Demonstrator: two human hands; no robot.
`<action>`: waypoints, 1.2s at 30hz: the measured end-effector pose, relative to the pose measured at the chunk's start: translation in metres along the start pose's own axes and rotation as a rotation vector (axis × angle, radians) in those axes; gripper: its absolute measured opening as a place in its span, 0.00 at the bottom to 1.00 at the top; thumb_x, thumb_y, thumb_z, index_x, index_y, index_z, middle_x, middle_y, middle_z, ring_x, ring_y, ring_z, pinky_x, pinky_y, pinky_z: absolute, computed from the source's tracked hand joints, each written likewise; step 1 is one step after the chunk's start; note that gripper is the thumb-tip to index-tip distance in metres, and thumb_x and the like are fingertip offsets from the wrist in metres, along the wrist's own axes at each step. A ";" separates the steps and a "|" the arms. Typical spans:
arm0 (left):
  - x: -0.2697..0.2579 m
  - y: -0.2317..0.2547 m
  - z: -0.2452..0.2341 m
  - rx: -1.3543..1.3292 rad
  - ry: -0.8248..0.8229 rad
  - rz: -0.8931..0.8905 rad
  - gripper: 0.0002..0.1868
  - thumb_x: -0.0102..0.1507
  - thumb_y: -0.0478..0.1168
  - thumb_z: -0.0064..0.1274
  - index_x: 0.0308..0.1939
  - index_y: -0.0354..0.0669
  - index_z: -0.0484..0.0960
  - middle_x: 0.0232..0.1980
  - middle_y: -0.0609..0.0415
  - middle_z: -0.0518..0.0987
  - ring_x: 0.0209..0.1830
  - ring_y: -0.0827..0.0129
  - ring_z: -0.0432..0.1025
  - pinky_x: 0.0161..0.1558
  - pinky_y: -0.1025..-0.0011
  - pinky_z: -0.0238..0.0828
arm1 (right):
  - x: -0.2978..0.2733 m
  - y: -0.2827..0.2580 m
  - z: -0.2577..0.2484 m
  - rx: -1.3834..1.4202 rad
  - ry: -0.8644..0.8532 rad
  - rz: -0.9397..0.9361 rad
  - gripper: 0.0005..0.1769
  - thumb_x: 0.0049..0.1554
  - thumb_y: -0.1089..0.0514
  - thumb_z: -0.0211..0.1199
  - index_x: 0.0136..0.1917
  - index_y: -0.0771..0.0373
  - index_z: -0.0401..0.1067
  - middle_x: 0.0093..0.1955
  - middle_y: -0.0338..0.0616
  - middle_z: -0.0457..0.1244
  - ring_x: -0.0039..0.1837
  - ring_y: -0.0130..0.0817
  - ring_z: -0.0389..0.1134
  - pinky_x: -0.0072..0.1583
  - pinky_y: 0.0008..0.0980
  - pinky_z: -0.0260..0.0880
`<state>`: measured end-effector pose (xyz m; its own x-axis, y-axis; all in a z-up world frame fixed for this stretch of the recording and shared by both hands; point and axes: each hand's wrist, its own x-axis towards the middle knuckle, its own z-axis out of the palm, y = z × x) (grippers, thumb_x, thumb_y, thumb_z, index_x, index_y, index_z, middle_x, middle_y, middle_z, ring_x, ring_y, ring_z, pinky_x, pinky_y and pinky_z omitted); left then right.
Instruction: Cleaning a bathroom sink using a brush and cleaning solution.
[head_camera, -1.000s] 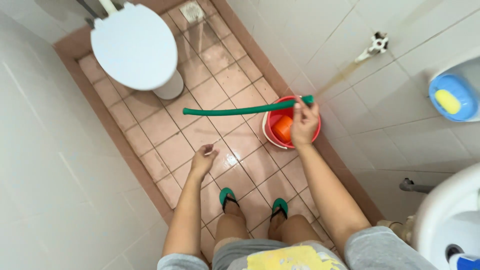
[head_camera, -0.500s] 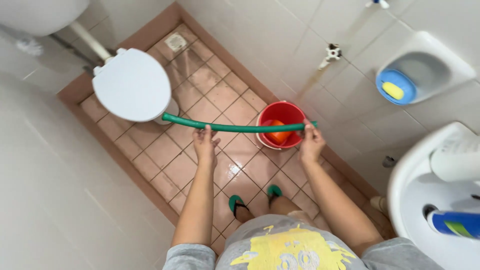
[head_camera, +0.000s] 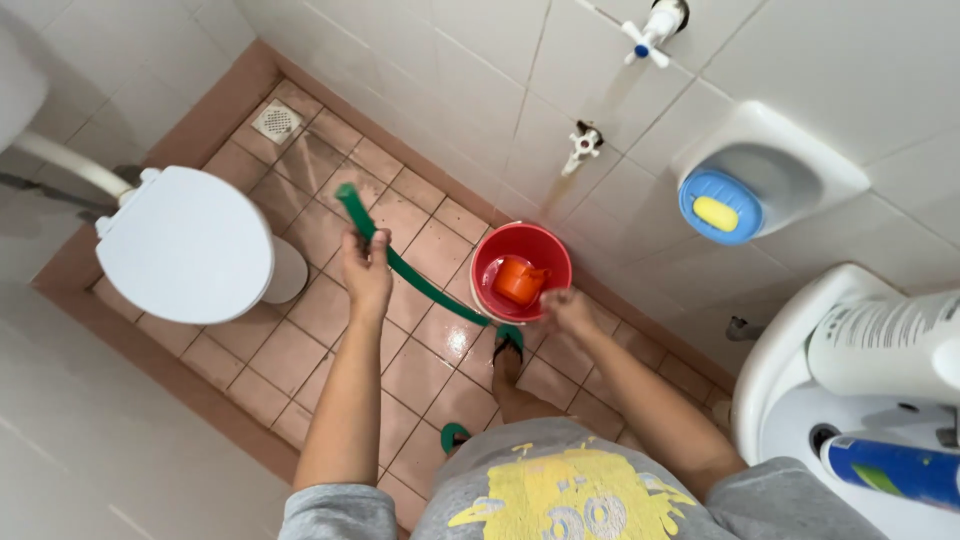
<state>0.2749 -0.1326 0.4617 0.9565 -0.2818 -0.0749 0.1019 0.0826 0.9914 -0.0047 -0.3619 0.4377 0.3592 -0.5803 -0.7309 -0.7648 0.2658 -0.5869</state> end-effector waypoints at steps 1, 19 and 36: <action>0.003 0.008 0.013 0.004 -0.005 -0.009 0.16 0.74 0.37 0.48 0.65 0.41 0.68 0.52 0.50 0.81 0.52 0.65 0.77 0.56 0.63 0.74 | 0.024 -0.014 -0.014 0.002 0.001 0.010 0.13 0.61 0.52 0.60 0.55 0.60 0.74 0.44 0.46 0.71 0.43 0.35 0.73 0.47 0.39 0.78; 0.043 -0.076 0.211 0.566 -0.681 -0.241 0.18 0.69 0.48 0.51 0.51 0.37 0.70 0.41 0.37 0.81 0.43 0.47 0.78 0.48 0.55 0.73 | 0.106 -0.243 -0.087 -0.861 0.390 -0.459 0.23 0.54 0.51 0.69 0.55 0.71 0.70 0.51 0.63 0.69 0.54 0.59 0.72 0.57 0.51 0.71; 0.043 -0.153 0.290 0.611 -0.876 -0.357 0.18 0.67 0.44 0.48 0.56 0.36 0.71 0.43 0.35 0.81 0.45 0.43 0.78 0.48 0.52 0.72 | 0.100 -0.241 -0.097 -0.899 0.296 -0.748 0.28 0.52 0.60 0.69 0.63 0.72 0.66 0.56 0.61 0.67 0.60 0.57 0.67 0.62 0.49 0.66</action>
<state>0.2215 -0.4347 0.3384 0.3534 -0.7895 -0.5018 -0.0499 -0.5516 0.8326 0.1631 -0.5588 0.5397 0.8258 -0.5471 -0.1368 -0.5613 -0.7742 -0.2925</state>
